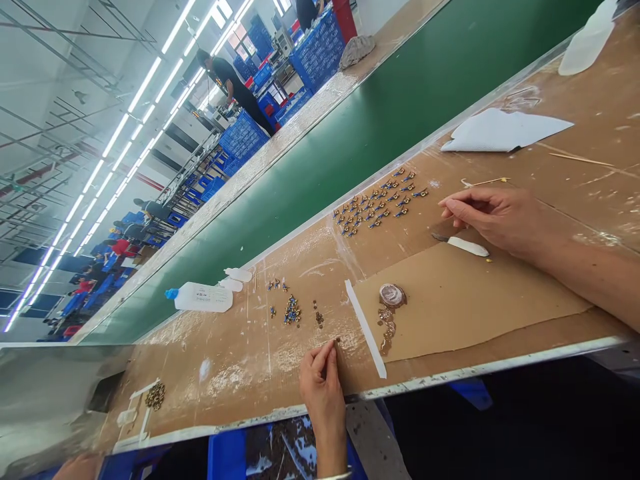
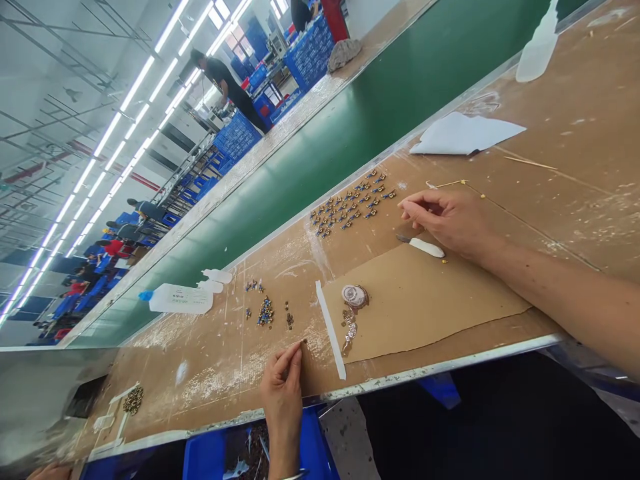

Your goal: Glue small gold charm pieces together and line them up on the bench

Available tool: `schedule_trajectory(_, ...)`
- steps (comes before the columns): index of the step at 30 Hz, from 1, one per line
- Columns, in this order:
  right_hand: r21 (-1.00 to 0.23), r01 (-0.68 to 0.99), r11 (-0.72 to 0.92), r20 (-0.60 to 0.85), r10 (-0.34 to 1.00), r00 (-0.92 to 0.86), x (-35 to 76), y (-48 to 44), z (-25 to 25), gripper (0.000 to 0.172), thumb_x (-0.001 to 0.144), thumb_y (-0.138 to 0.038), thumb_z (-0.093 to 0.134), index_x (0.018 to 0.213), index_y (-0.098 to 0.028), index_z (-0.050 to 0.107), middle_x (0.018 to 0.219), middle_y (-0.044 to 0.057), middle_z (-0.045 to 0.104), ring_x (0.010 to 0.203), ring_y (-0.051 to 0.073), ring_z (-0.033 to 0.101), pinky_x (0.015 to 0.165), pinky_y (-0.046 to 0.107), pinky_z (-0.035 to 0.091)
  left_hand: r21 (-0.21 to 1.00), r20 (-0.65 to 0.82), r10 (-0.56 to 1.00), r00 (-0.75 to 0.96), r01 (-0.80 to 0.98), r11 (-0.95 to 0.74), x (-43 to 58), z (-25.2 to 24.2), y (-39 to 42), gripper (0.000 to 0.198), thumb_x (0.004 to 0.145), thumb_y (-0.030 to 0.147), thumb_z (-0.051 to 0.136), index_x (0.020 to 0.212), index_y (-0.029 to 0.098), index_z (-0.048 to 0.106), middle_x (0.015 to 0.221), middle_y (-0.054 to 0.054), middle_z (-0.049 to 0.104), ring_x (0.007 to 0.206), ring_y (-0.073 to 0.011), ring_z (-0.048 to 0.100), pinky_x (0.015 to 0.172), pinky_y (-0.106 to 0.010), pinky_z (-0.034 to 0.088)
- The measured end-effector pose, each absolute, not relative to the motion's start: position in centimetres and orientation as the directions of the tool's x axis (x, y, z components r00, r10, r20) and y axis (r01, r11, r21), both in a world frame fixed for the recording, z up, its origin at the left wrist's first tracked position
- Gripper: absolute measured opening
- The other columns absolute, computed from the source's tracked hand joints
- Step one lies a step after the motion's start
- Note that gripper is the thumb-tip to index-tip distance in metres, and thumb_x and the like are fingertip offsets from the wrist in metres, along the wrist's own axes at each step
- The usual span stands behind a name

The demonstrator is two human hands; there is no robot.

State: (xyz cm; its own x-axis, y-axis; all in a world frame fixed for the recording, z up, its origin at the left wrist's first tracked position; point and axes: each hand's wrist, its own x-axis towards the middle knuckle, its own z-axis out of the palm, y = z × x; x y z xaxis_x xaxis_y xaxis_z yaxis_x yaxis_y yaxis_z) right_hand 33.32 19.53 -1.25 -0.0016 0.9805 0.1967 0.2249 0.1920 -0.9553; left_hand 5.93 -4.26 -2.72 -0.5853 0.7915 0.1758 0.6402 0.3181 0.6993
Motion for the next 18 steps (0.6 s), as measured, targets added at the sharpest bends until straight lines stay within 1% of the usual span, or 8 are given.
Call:
schedule_trajectory(4,-0.956,0.21,0.206,0.21,0.978,-0.002,33.3,19.5,-1.2,0.034,0.073,-0.049,0.057,0.073,-0.016,0.065,0.072,0.005,0.064,0.055,0.009,0.05,0.054,0.024,0.041,0.71,0.192,0.779,-0.597,0.632,0.309,6.4,-2.4,-4.2,0.028,0.081,0.043,0.058,0.09,0.022,0.074,0.086,-0.005,0.064,0.083,-0.0174,0.058,0.077,-0.029,0.044)
schedule_trajectory(10,-0.955,0.199,0.22,0.224,0.975,0.0,33.3,19.6,-1.4,0.03,0.074,-0.044,0.056,0.074,-0.016,0.065,0.073,0.005,0.064,0.054,0.008,0.051,0.054,0.024,0.042,0.704,0.133,0.805,-0.578,0.627,0.334,6.5,-1.9,-3.5,0.024,0.079,0.039,0.06,0.09,0.021,0.072,0.089,-0.006,0.066,0.087,-0.0189,0.06,0.08,-0.031,0.045)
schedule_trajectory(13,-0.952,0.202,0.231,0.237,0.971,0.007,33.4,19.4,-1.2,0.029,0.074,-0.045,0.056,0.073,-0.017,0.065,0.071,0.005,0.064,0.053,0.008,0.05,0.053,0.023,0.041,0.694,0.158,0.821,-0.548,0.653,0.302,6.2,-1.8,-2.8,0.022,0.081,0.037,0.058,0.086,0.021,0.072,0.086,-0.005,0.065,0.085,-0.0182,0.06,0.079,-0.031,0.045)
schedule_trajectory(15,-0.949,0.214,0.231,0.239,0.971,0.009,33.3,19.3,-1.2,0.029,0.074,-0.044,0.056,0.073,-0.017,0.065,0.071,0.005,0.064,0.054,0.008,0.051,0.052,0.023,0.042,0.67,0.187,0.839,-0.511,0.691,0.271,6.0,-2.0,-2.3,0.021,0.081,0.037,0.057,0.082,0.021,0.071,0.084,-0.005,0.065,0.082,-0.018,0.06,0.077,-0.031,0.046)
schedule_trajectory(18,-0.954,0.199,0.225,0.233,0.972,0.017,33.2,19.5,-1.5,0.028,0.074,-0.043,0.056,0.074,-0.016,0.065,0.07,0.004,0.063,0.053,0.008,0.051,0.052,0.023,0.041,0.586,0.236,0.865,-0.443,0.775,0.237,5.6,-2.3,-1.9,0.02,0.082,0.035,0.055,0.077,0.021,0.068,0.081,-0.005,0.064,0.081,-0.0189,0.059,0.076,-0.033,0.045)
